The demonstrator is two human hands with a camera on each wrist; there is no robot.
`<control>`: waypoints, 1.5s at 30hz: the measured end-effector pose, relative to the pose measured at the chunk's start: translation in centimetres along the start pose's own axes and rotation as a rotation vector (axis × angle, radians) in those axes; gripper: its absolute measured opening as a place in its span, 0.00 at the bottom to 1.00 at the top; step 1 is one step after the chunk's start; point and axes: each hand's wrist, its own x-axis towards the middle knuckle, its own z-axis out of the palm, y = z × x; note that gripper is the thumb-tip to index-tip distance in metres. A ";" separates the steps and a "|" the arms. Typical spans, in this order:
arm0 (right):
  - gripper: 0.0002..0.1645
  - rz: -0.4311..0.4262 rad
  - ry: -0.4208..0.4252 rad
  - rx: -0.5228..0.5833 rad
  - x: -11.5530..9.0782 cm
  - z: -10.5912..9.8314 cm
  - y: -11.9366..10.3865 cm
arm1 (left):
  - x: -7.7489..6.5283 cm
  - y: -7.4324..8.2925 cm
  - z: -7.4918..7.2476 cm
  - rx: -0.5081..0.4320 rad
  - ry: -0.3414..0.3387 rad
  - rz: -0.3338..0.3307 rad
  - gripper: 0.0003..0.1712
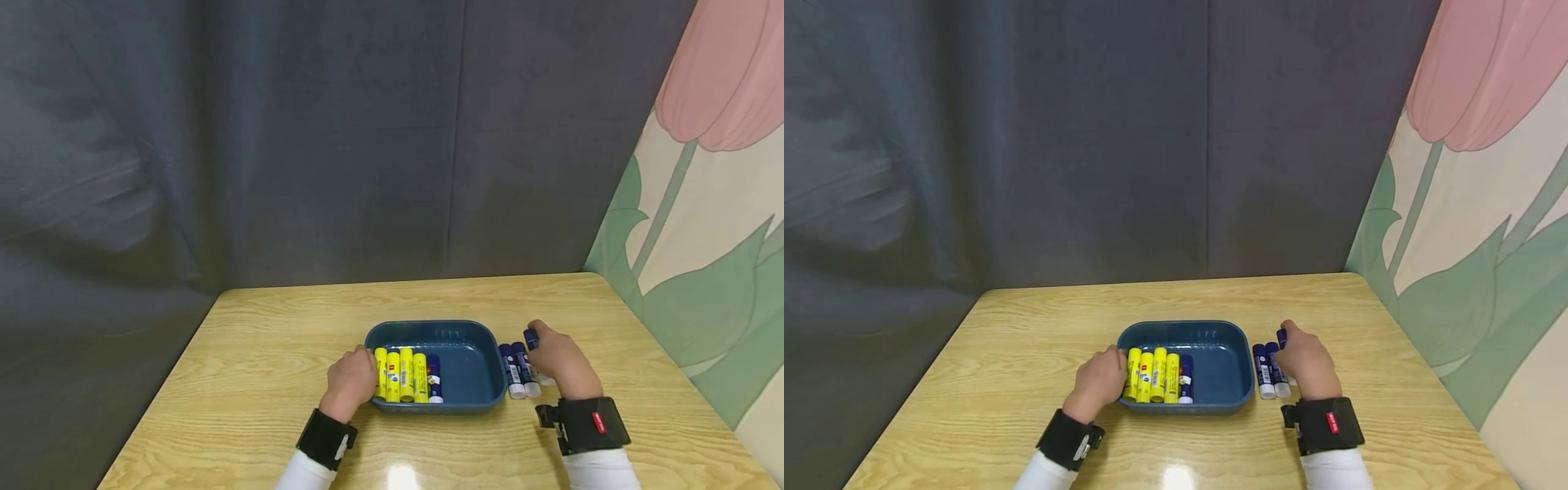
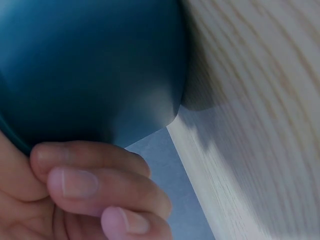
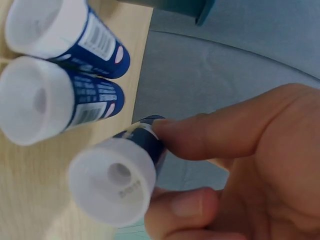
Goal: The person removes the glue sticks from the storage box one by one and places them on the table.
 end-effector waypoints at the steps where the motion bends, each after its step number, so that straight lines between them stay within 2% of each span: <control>1: 0.34 0.009 -0.007 0.002 0.0 0.0 0.1 | 0.0 0.0 0.0 0.003 -0.003 -0.003 0.20; 11: 0.34 0.048 -0.059 -0.010 0.2 0.3 0.8 | -0.1 -0.1 -0.1 0.006 -0.011 -0.013 0.21; 26: 0.33 0.082 -0.083 -0.004 0.9 0.9 1.7 | -0.1 -0.1 -0.1 0.013 -0.026 -0.013 0.20; 45: 0.35 0.076 -0.109 -0.006 1.3 1.2 2.0 | -0.4 0.0 -0.5 0.009 -0.019 -0.024 0.20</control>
